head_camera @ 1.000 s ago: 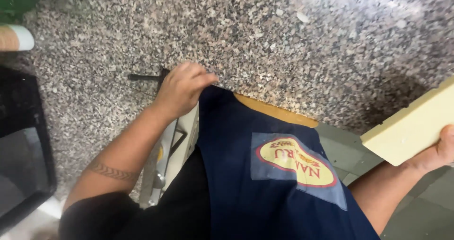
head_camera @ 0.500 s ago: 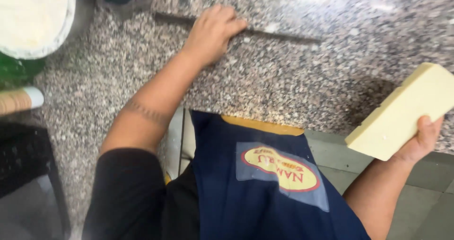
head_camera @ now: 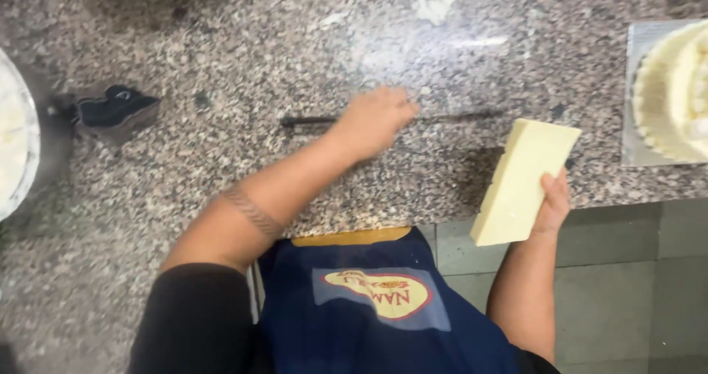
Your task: The person holds a block of white chocolate on the granite counter and repeatedly drags a long knife across its surface to shave off curls, letting the shavings accumulate in a pile on the counter. They reposition and turn the block between passes and continue shaving more curls.
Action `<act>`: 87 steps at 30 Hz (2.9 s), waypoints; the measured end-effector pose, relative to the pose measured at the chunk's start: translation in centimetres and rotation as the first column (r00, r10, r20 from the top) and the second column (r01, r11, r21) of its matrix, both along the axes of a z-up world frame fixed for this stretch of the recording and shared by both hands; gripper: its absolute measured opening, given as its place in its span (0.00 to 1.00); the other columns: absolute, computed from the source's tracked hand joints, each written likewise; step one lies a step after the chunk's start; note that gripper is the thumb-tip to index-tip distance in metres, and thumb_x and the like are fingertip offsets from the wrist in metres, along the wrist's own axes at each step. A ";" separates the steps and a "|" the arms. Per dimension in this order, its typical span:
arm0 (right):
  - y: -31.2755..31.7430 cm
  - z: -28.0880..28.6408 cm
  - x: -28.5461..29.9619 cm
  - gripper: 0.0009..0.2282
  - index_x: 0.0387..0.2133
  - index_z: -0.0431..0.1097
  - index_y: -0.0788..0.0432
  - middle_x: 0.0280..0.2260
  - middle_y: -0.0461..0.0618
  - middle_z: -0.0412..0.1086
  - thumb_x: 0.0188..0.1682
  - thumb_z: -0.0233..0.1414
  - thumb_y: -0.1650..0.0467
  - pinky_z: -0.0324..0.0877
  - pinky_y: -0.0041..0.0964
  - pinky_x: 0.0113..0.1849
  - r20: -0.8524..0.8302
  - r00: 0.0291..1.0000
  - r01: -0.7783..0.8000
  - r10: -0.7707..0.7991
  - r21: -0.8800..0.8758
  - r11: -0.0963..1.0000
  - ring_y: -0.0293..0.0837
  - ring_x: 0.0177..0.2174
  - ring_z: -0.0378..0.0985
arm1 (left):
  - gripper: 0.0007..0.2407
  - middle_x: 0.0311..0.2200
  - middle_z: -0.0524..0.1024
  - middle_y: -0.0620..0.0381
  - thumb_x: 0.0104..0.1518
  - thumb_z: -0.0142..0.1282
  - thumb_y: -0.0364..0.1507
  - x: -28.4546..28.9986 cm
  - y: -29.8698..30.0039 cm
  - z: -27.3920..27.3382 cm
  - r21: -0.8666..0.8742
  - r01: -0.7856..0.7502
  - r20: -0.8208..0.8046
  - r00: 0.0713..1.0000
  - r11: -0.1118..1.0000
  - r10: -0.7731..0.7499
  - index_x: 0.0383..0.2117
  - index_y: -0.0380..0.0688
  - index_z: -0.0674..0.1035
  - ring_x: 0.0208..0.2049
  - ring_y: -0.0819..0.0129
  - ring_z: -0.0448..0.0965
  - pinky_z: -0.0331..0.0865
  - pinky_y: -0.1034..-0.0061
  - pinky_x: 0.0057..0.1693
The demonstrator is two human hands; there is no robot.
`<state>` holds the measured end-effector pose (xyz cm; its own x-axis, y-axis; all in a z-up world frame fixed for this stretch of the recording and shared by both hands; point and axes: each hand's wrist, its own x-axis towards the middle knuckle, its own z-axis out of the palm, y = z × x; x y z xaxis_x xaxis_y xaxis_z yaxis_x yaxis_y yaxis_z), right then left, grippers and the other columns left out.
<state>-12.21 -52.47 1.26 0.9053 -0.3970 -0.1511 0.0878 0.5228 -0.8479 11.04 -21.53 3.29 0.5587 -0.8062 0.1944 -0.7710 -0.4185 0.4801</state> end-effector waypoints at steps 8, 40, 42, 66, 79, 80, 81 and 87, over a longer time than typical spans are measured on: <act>0.2 0.0 0.3 0.27 0.66 0.56 0.70 0.56 0.62 0.69 0.54 0.52 0.69 0.73 0.43 0.53 -0.004 1.000 -0.006 0.006 0.008 1.000 0.52 0.51 0.77 | 0.07 0.38 0.75 0.48 0.54 0.52 0.24 6.5 -11.4 -4.5 0.007 -0.126 0.067 0.990 0.992 0.125 0.36 0.47 0.81 0.40 0.49 0.79 0.75 0.55 0.43; 1.3 0.7 1.0 0.27 0.65 0.58 0.68 0.55 0.60 0.70 0.51 0.52 0.70 0.74 0.43 0.52 -0.067 0.998 0.018 -0.023 -0.075 0.997 0.52 0.50 0.77 | 0.16 0.40 0.74 0.53 0.51 0.52 0.19 15.4 0.0 1.3 -0.171 -0.228 0.300 0.915 0.958 0.271 0.46 0.49 0.79 0.45 0.54 0.75 0.72 0.60 0.48; 1.0 0.4 1.4 0.25 0.64 0.59 0.69 0.54 0.60 0.70 0.53 0.50 0.72 0.73 0.43 0.52 -0.156 0.985 0.047 -0.073 -0.164 0.985 0.50 0.49 0.77 | 0.14 0.39 0.76 0.50 0.59 0.50 0.19 13.7 1.4 3.3 -0.206 -0.234 0.162 0.950 0.950 0.269 0.49 0.47 0.77 0.44 0.50 0.76 0.72 0.58 0.46; -5.3 8.1 32.6 0.25 0.62 0.62 0.62 0.39 0.64 0.76 0.51 0.54 0.67 0.73 0.58 0.40 -0.383 0.792 -0.549 -0.475 -0.787 -0.281 0.62 0.37 0.80 | 0.13 0.29 0.83 0.53 0.68 0.48 0.32 -3.9 19.7 5.8 -0.060 -0.700 -0.433 0.660 0.711 0.614 0.56 0.50 0.73 0.31 0.52 0.85 0.76 0.60 0.39; -3.3 9.3 22.6 0.15 0.52 0.69 0.70 0.46 0.58 0.75 0.52 0.55 0.79 0.77 0.39 0.49 0.020 0.996 0.078 -0.083 -0.604 0.793 0.46 0.43 0.80 | 0.18 0.46 0.75 0.45 0.68 0.48 0.31 -8.8 12.7 3.8 -0.148 -0.423 -0.463 0.829 0.894 0.315 0.65 0.56 0.70 0.42 0.54 0.79 0.74 0.62 0.47; -1.9 9.1 22.4 0.15 0.52 0.66 0.69 0.46 0.59 0.75 0.52 0.54 0.79 0.78 0.40 0.49 0.056 0.992 0.124 -0.112 -0.562 0.818 0.47 0.43 0.81 | 0.19 0.44 0.74 0.48 0.67 0.47 0.33 -8.9 11.1 3.9 -0.087 -0.355 -0.482 0.833 0.931 0.273 0.66 0.62 0.68 0.36 0.56 0.78 0.74 0.64 0.42; -0.5 8.8 22.1 0.16 0.52 0.64 0.69 0.47 0.61 0.74 0.51 0.54 0.79 0.78 0.42 0.50 0.090 0.986 0.169 -0.143 -0.516 0.840 0.48 0.44 0.81 | 0.20 0.41 0.72 0.51 0.66 0.45 0.34 -8.9 9.6 4.0 -0.028 -0.283 -0.504 0.832 0.959 0.230 0.66 0.68 0.66 0.31 0.59 0.77 0.74 0.66 0.37; 2.7 7.8 21.4 0.20 0.57 0.59 0.67 0.51 0.59 0.70 0.52 0.54 0.79 0.75 0.43 0.55 0.185 0.967 0.243 -0.177 -0.442 0.863 0.48 0.49 0.77 | 0.19 0.41 0.72 0.49 0.69 0.41 0.37 -7.5 6.4 5.2 0.158 -0.202 -0.484 0.838 0.967 0.254 0.67 0.69 0.65 0.31 0.58 0.77 0.73 0.64 0.39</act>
<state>9.14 -49.77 9.02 0.7909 -0.5747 0.2105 0.2807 0.0350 -0.9592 3.57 -15.14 8.53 0.7298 -0.6439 -0.2298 -0.3174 -0.6168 0.7203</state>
